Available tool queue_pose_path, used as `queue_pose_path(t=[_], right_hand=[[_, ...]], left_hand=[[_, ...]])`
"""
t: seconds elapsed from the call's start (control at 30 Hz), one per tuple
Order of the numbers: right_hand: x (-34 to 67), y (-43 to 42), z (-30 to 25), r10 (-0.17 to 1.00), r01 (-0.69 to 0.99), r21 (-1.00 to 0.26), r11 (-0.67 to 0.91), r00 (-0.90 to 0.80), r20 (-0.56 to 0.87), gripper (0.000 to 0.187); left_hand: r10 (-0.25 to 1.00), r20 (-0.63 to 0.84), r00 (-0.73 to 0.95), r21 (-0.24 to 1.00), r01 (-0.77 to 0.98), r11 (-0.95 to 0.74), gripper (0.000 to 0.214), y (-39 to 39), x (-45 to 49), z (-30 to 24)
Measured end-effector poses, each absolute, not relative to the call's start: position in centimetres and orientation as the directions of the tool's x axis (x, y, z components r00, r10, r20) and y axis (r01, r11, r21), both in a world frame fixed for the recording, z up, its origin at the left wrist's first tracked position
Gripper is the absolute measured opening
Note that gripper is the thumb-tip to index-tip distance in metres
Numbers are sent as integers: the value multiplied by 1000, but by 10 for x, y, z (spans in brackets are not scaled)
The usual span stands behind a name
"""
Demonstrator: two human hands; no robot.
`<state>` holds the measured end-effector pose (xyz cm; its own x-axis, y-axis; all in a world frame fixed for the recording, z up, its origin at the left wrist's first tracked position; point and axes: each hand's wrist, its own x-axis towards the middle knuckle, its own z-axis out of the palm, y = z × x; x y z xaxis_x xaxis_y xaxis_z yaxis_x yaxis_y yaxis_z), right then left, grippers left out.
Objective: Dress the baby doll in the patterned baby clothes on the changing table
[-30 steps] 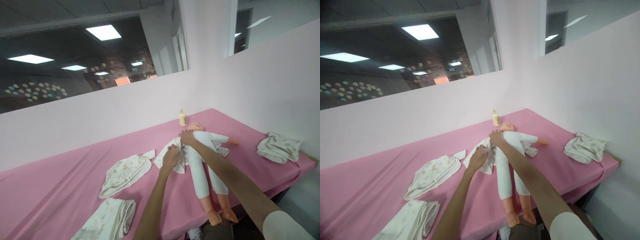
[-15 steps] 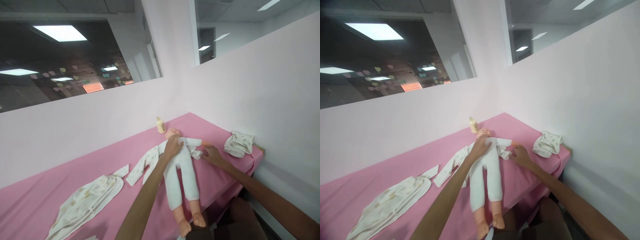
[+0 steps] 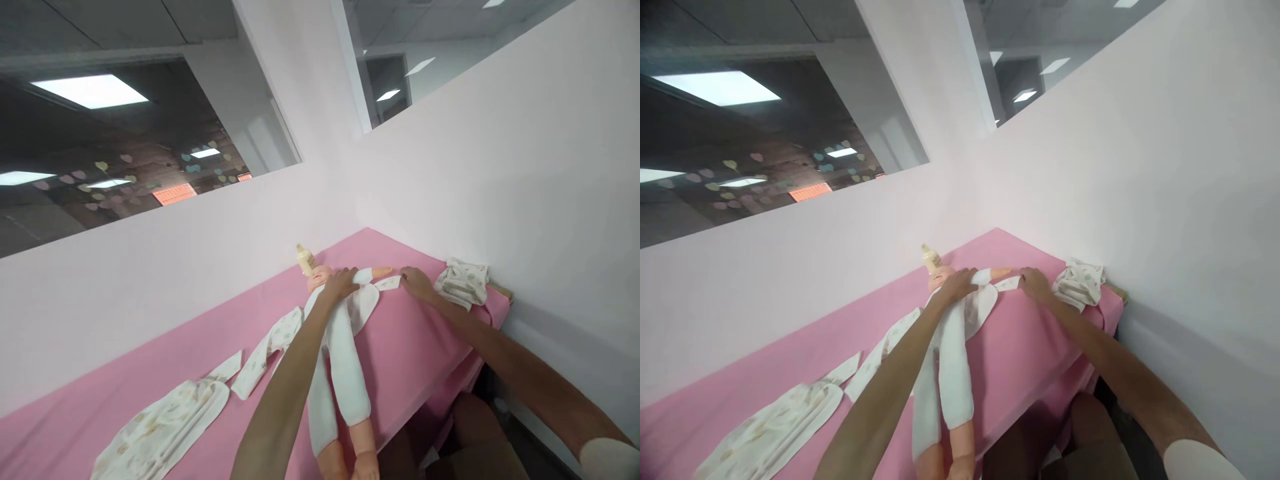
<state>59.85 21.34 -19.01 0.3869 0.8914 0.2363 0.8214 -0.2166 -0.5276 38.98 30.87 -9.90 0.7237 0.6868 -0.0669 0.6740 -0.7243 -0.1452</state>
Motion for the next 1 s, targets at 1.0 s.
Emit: queue_pose_path(t=[1.0], right_hand=[[478,273,-192,892,802,-516,-302,429,143,43]], left_hand=[[642,202,739,270,589,-762,40,305,377,-132]])
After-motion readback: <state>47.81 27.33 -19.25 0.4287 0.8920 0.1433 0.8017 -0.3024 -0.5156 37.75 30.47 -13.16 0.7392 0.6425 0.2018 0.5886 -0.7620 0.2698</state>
